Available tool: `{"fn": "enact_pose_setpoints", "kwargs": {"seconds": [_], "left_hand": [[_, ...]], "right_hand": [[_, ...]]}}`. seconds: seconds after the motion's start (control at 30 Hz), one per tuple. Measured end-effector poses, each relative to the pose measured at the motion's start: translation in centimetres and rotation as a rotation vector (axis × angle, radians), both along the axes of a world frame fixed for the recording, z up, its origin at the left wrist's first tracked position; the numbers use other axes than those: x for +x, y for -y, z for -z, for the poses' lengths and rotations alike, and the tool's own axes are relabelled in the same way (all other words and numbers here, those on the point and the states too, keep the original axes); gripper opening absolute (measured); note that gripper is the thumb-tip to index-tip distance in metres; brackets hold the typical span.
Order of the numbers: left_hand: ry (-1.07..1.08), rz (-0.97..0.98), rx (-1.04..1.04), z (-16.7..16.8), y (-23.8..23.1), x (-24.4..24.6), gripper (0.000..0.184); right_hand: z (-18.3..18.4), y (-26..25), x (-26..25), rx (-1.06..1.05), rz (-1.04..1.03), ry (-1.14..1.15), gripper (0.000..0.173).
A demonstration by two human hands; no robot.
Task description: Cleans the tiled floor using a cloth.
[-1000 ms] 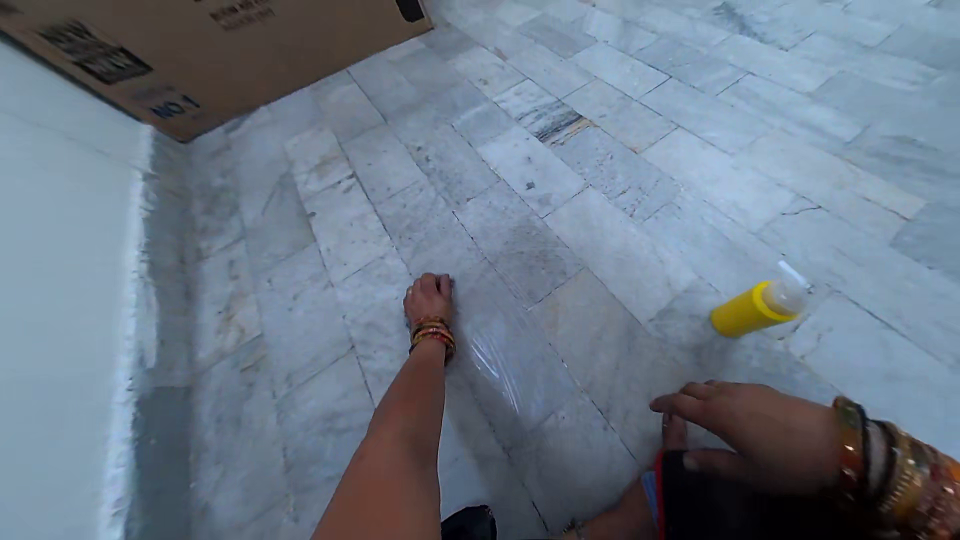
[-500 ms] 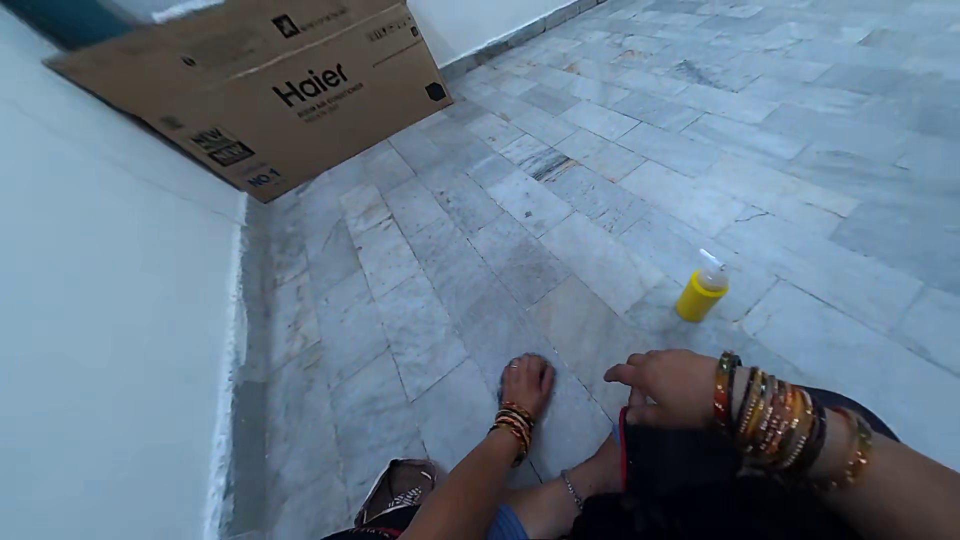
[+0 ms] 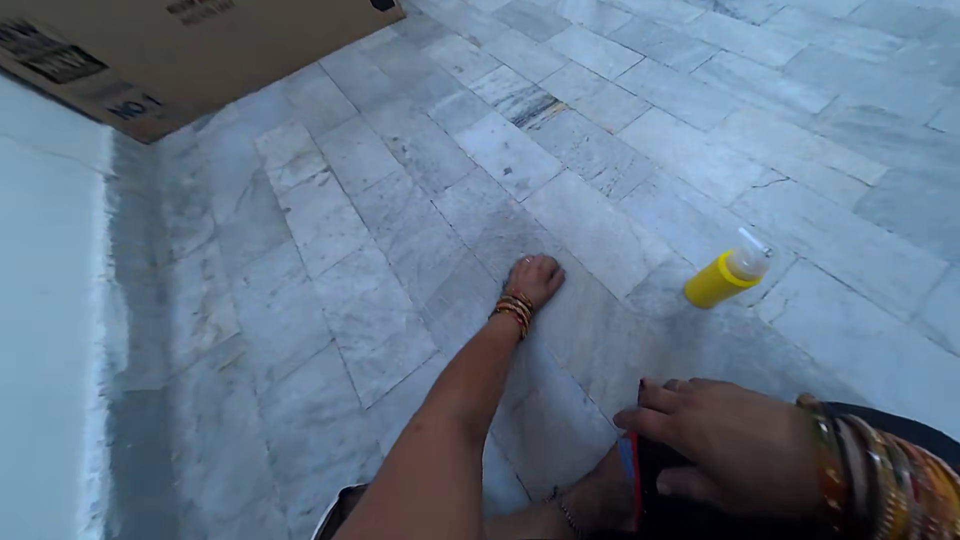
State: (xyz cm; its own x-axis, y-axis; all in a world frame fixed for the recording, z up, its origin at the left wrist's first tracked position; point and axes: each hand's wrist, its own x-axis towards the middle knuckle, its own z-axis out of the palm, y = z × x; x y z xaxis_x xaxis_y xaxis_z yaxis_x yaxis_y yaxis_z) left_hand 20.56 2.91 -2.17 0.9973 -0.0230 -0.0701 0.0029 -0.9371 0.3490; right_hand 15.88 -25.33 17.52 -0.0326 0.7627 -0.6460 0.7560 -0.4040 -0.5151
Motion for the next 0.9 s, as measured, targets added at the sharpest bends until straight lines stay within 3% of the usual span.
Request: {"fn": "enact_pose_setpoints", "kwargs": {"seconds": [0.13, 0.27, 0.37, 0.5, 0.7, 0.9], "left_hand": [[-0.029, -0.153, 0.058, -0.1, -6.0, 5.0, 0.043], [-0.020, -0.384, 0.095, -0.9, -11.7, 6.0, 0.044], [0.021, -0.530, 0.105, -1.2, -15.7, 3.0, 0.044], [0.031, -0.736, 0.140, -1.2, -18.9, -4.8, 0.046], [-0.006, -0.853, 0.194, -1.6, -15.5, -16.7, 0.044], [-0.039, -0.639, 0.187, -0.9, -6.6, -19.6, 0.040]], "right_hand": [[1.3, 0.1, 0.7, 0.017, 0.024, 0.002, 0.055], [1.8, -0.4, 2.1, -0.072, 0.059, -0.017, 0.055], [1.7, -0.6, 2.6, -0.102, 0.079, -0.020, 0.055], [1.3, -0.7, 2.7, -0.106, 0.105, -0.029, 0.056], [0.5, -0.9, 2.3, -0.117, 0.144, -0.009, 0.058], [-0.8, -0.9, 1.0, -0.082, 0.133, 0.042, 0.058]]}}
